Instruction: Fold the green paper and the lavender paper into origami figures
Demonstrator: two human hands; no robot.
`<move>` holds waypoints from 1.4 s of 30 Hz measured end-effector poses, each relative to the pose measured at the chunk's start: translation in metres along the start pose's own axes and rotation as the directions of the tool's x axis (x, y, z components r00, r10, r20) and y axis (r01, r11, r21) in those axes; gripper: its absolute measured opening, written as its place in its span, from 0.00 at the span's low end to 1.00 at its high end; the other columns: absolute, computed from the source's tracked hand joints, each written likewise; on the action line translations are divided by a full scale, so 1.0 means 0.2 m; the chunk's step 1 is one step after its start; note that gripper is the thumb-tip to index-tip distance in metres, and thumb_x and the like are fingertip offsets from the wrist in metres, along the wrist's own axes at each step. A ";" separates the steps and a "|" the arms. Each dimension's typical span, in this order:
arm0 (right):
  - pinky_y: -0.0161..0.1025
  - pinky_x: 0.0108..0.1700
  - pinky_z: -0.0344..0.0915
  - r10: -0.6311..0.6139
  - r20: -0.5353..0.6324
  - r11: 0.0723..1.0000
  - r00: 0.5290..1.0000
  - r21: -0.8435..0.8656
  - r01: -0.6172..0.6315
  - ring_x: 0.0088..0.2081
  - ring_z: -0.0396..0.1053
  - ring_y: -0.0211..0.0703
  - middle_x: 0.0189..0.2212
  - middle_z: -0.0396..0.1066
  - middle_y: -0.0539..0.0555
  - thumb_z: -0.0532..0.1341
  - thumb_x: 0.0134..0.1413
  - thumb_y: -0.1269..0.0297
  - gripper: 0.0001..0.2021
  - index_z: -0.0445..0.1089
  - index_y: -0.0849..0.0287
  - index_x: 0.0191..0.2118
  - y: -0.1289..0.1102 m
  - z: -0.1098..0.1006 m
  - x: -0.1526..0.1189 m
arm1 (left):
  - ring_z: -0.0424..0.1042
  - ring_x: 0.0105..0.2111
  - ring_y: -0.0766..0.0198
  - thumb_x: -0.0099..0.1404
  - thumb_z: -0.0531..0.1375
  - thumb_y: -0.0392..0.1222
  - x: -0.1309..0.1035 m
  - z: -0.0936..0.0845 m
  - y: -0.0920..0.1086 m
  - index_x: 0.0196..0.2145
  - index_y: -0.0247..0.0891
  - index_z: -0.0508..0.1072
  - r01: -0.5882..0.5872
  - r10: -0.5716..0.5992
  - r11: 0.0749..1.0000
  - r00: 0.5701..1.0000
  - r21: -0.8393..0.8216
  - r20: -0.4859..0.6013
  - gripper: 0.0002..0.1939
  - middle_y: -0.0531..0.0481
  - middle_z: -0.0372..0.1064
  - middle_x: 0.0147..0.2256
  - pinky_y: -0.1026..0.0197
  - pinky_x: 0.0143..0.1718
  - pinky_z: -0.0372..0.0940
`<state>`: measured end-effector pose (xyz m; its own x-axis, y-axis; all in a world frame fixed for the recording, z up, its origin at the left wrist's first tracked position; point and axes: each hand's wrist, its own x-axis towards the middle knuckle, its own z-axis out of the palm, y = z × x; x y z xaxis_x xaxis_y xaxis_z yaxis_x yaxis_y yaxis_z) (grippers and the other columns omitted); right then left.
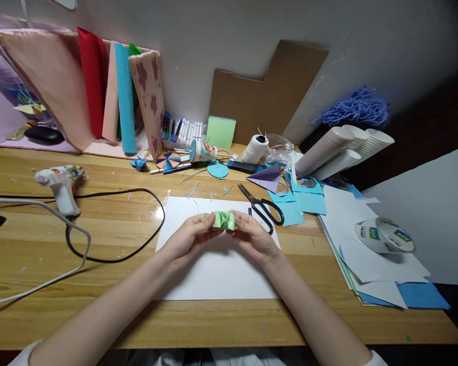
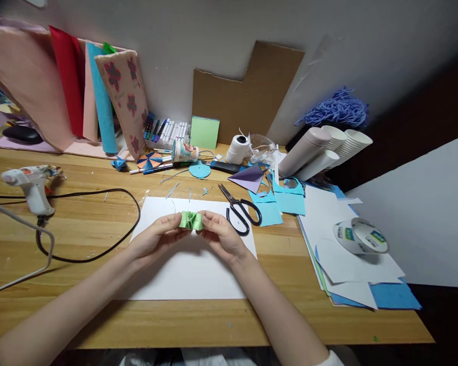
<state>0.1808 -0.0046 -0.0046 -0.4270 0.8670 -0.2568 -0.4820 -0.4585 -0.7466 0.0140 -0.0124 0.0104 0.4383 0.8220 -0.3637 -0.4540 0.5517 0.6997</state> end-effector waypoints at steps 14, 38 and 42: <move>0.28 0.31 0.60 -0.084 -0.030 0.996 0.996 -0.019 0.084 0.28 0.61 0.31 0.28 0.64 0.48 0.65 0.47 0.65 0.06 0.70 0.61 0.31 0.02 0.02 0.00 | 0.68 0.32 0.67 0.53 0.65 0.46 0.03 -0.01 0.00 0.28 0.32 0.73 -0.162 0.195 0.965 0.969 0.208 -0.151 0.13 0.50 0.71 0.28 0.64 0.40 0.61; 0.22 0.18 0.54 -0.035 -0.068 0.928 0.997 0.369 0.058 0.19 0.50 0.25 0.20 0.58 0.45 0.67 0.42 0.70 0.08 0.67 0.63 0.25 0.05 0.05 -0.01 | 0.55 0.21 0.76 0.48 0.67 0.50 0.01 -0.06 0.02 0.23 0.30 0.71 0.224 -0.241 0.966 0.961 0.131 0.134 0.18 0.54 0.61 0.22 0.69 0.24 0.50; 0.24 0.19 0.54 -0.040 -0.043 0.937 0.998 0.346 0.052 0.18 0.48 0.26 0.20 0.56 0.45 0.66 0.44 0.70 0.07 0.66 0.63 0.25 0.05 0.05 -0.02 | 0.55 0.22 0.74 0.53 0.64 0.52 0.00 -0.04 0.03 0.23 0.32 0.69 0.072 -0.117 0.961 0.980 0.266 0.159 0.18 0.55 0.60 0.22 0.69 0.25 0.49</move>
<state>0.1698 -0.0142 -0.0042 -0.3743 0.8922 -0.2526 -0.7383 -0.4516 -0.5009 0.0044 -0.0079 0.0092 0.6060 0.7186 -0.3410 -0.1989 0.5520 0.8098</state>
